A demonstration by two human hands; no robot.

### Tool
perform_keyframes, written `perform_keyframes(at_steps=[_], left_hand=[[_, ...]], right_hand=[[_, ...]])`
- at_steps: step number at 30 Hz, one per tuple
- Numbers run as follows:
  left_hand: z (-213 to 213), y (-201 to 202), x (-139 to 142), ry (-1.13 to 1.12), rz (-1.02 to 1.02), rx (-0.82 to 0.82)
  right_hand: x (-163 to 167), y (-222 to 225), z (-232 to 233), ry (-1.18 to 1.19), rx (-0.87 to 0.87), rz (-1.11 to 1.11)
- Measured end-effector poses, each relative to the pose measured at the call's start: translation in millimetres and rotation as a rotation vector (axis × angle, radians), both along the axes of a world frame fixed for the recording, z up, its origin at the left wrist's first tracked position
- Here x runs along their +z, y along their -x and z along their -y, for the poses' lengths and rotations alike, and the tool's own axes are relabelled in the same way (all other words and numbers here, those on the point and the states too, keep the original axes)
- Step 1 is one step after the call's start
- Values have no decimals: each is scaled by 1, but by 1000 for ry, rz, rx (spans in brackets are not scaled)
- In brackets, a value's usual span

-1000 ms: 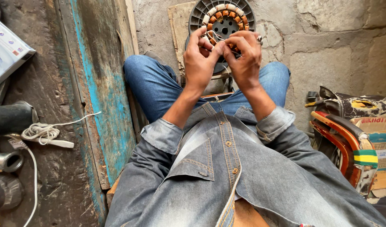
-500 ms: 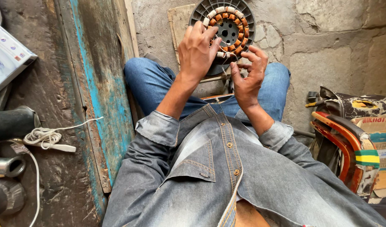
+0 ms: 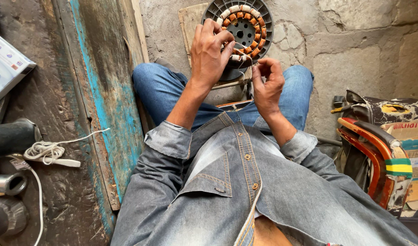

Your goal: The person sits cross-legged and winds a white string around the copper coils of a motor stator resting on a small stool. They repeatedly pull the string, loop it around individual coils, and tighten it to secure the windings.

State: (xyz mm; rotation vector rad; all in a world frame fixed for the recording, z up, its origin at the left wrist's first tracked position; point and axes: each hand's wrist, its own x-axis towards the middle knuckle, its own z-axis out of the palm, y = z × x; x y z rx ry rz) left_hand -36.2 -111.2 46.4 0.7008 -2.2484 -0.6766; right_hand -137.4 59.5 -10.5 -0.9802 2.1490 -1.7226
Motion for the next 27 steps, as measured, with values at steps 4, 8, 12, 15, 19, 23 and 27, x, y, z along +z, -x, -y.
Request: perform_keyframes(at_steps=[4, 8, 12, 15, 19, 23, 27], left_hand=[[-1, -3, 1, 0, -47, -28], [-3, -3, -1, -14, -59, -47], [-7, -5, -2, 46, -73, -41], [-10, -6, -3, 28, -78, -47], [-14, -6, -1, -51, -95, -37], [-19, -12, 3, -65, -169, -46], [-25, -13, 8, -181, -232, -65]], right_hand=[[6, 4, 2, -75, 3, 4], [10, 5, 4, -103, 69, -240], [12, 2, 6, -66, 58, -120], [17, 3, 8, -89, 53, -169], [33, 3, 6, -9, 8, -192], [48, -12, -11, 92, 271, -510], [45, -21, -14, -41, 524, -459]])
